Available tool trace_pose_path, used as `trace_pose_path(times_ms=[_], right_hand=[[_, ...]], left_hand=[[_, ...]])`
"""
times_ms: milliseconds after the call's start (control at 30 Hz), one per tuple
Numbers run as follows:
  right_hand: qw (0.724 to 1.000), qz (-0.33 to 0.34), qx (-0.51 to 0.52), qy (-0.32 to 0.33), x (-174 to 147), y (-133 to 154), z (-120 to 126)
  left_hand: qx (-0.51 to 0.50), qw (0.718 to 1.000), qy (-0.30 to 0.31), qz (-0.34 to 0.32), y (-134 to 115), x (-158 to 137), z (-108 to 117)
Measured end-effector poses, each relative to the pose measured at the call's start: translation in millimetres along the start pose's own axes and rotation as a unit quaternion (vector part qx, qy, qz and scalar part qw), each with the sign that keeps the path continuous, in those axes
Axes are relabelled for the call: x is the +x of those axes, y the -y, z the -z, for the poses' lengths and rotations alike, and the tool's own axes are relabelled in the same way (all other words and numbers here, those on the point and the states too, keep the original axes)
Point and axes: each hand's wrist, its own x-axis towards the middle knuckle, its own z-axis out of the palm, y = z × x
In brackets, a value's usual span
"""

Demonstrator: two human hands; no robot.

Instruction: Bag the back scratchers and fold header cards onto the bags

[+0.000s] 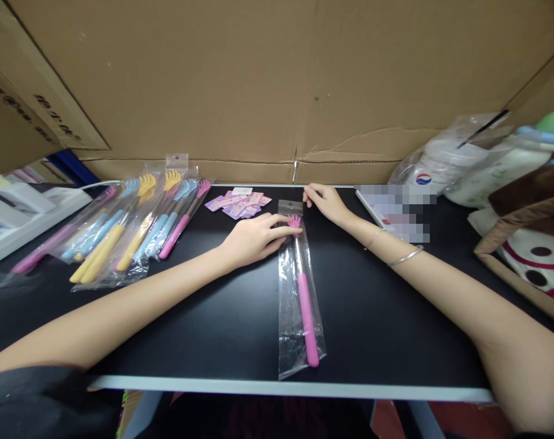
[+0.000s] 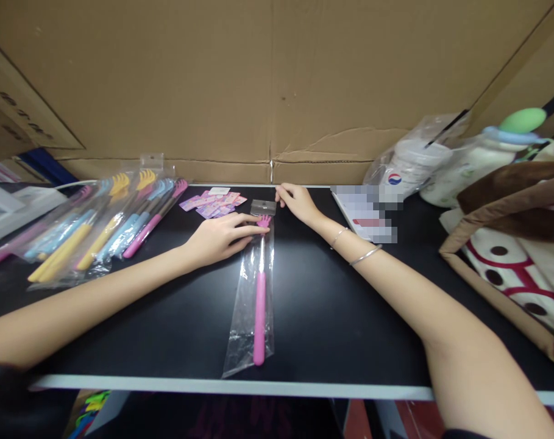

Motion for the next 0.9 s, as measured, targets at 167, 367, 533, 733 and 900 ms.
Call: trace_pose_path(times_ms=[167,367,533,733,900], right_hand=[[0.999,0.022,0.008,0.034,-4.0,13.6,-1.3],[0.998,0.053,0.004,0.034,-7.1,24.4,2.2],[0.995,0.085,-0.032,0.041,-7.5,23.9,2.5],[0.991,0.060,-0.112,0.035,-6.8,15.3,-3.4],[0.990,0.064,-0.120,0.035,-6.3,12.9,-4.6]], left_hand=[[-0.011,1.000,0.005,0.000,0.0,-0.4,0.5],[-0.008,1.000,0.023,0.006,-0.1,0.4,1.8],[-0.008,1.000,0.022,0.004,-0.9,0.9,3.2],[0.004,1.000,0.011,0.002,-1.1,0.3,2.7],[0.002,1.000,0.006,-0.001,-1.1,0.6,2.2]])
